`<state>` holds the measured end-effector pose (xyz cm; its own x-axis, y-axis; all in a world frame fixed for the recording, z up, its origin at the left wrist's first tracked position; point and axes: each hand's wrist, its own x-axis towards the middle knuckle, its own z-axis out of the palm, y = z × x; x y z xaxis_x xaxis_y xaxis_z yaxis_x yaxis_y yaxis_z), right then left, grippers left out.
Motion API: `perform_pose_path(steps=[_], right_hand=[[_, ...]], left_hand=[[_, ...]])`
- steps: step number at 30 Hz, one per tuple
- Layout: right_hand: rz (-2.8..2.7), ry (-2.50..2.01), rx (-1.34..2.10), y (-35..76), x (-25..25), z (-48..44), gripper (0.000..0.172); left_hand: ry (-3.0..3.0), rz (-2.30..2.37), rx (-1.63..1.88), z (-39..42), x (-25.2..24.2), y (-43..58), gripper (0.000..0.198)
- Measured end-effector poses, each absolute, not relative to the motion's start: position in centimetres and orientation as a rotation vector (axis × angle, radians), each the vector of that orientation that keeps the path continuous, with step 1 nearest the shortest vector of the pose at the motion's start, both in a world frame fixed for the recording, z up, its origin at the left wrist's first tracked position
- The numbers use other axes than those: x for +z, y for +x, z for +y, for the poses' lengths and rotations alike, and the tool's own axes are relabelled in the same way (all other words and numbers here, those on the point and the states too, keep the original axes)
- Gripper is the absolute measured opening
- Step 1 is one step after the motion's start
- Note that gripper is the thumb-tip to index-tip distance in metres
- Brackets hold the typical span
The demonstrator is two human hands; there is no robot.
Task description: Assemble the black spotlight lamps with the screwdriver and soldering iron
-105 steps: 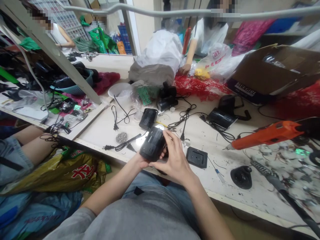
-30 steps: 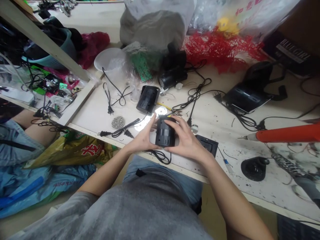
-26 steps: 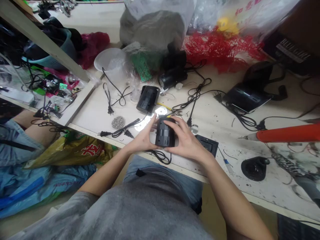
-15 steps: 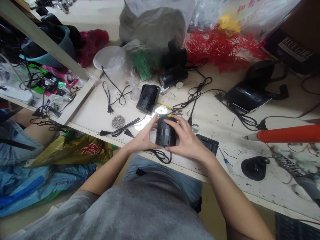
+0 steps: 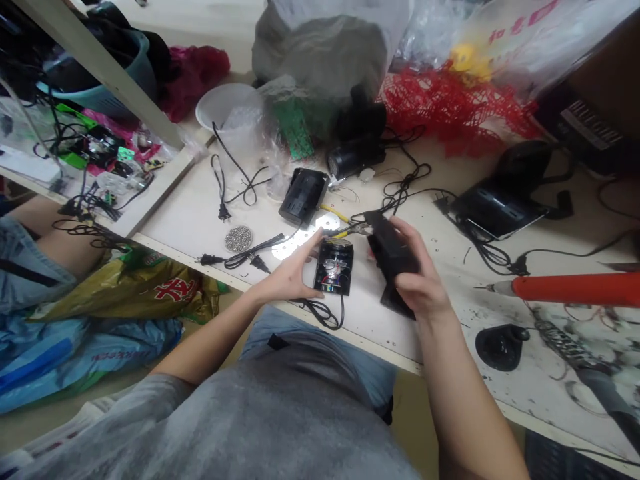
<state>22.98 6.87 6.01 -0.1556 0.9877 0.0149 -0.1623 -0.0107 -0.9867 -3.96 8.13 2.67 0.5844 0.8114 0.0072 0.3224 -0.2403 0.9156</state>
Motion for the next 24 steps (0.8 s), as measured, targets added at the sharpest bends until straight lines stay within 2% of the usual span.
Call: perform_pose_path(steps=[5, 16, 20, 24], right_hand=[[-0.81, -0.921, 1.512, 23.1, 6.2, 6.6, 0.071], [-0.709, -0.844, 1.574, 22.2, 6.3, 6.3, 0.076], [-0.82, -0.825, 1.564, 22.4, 5.9, 6.3, 0.072], [-1.052, -0.884, 1.515, 22.9, 5.1, 6.3, 0.081]], left_hand=[[1.812, 0.941, 0.598, 8.1, 2.9, -4.0, 0.133], [1.805, 0.934, 0.633, 8.0, 2.9, -3.9, 0.131], [1.809, 0.93, 0.648, 8.0, 2.6, -3.9, 0.132], [1.813, 0.918, 0.658, 8.0, 2.3, -4.0, 0.132]])
